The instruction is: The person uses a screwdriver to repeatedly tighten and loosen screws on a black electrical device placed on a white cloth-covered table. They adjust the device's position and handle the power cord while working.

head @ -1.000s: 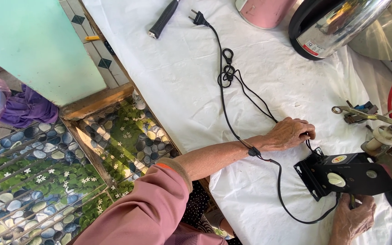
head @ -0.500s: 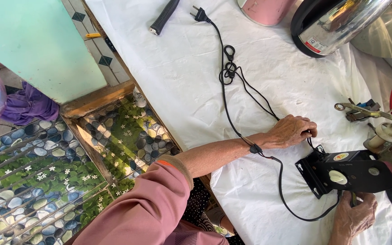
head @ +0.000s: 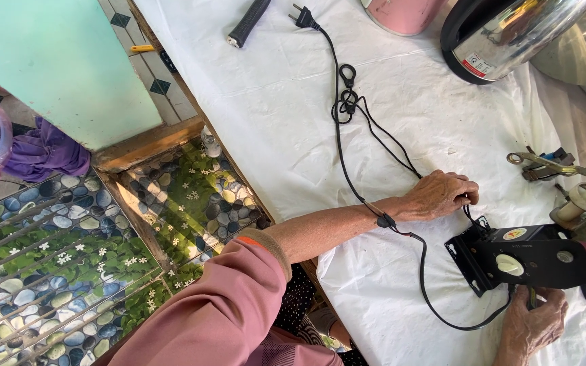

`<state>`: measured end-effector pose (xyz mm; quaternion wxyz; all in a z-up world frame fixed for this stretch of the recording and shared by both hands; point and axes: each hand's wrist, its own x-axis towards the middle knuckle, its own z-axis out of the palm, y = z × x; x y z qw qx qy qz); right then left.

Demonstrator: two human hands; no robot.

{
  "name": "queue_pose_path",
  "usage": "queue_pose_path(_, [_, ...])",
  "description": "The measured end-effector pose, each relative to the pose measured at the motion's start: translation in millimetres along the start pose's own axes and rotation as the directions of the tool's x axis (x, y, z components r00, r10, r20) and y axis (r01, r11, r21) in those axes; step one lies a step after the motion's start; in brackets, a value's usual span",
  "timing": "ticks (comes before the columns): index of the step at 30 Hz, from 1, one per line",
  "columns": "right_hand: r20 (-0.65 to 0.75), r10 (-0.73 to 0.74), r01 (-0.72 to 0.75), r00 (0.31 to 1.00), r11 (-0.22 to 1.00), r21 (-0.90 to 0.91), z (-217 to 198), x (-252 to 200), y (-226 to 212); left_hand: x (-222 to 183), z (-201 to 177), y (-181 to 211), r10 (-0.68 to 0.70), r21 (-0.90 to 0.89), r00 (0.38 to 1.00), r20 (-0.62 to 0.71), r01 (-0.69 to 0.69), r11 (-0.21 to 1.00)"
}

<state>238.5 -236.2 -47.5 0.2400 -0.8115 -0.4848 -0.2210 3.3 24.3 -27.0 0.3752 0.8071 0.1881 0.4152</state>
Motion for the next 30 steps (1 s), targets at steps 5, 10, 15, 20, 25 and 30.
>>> queue_pose_path(5, [-0.003, 0.002, -0.002, 1.0, 1.0, -0.012, 4.4, -0.4, 5.8, 0.5, 0.4, -1.4, 0.041, -0.006, 0.999, -0.031, -0.041, 0.999])
queue_pose_path(10, [-0.008, 0.006, -0.006, 1.0, 1.0, -0.003, 1.9, -0.4, 1.3, 1.4, 2.7, -4.1, 0.055, 0.009, 0.998, -0.038, -0.054, 0.998])
queue_pose_path(15, [-0.001, 0.007, -0.007, 1.0, 1.0, -0.004, 2.5, -0.3, 2.6, 1.8, 4.6, -5.2, 0.019, 0.02, 1.0, -0.016, -0.019, 1.0])
queue_pose_path(20, [-0.009, -0.014, 0.014, 1.0, 1.0, -0.025, 5.8, -1.3, 8.4, 0.7, 1.9, -3.7, 0.051, -0.011, 0.998, -0.032, -0.051, 0.999])
queue_pose_path(25, [-0.004, 0.001, -0.001, 1.0, 1.0, -0.024, 6.9, -1.0, 9.6, 0.4, 2.4, -4.1, 0.05, -0.016, 0.998, -0.024, -0.051, 0.999])
queue_pose_path(30, [-0.005, -0.019, 0.018, 1.0, 0.999, -0.047, 9.1, -2.4, 14.5, -0.2, 0.5, -1.2, 0.038, -0.016, 0.999, -0.026, -0.038, 0.999])
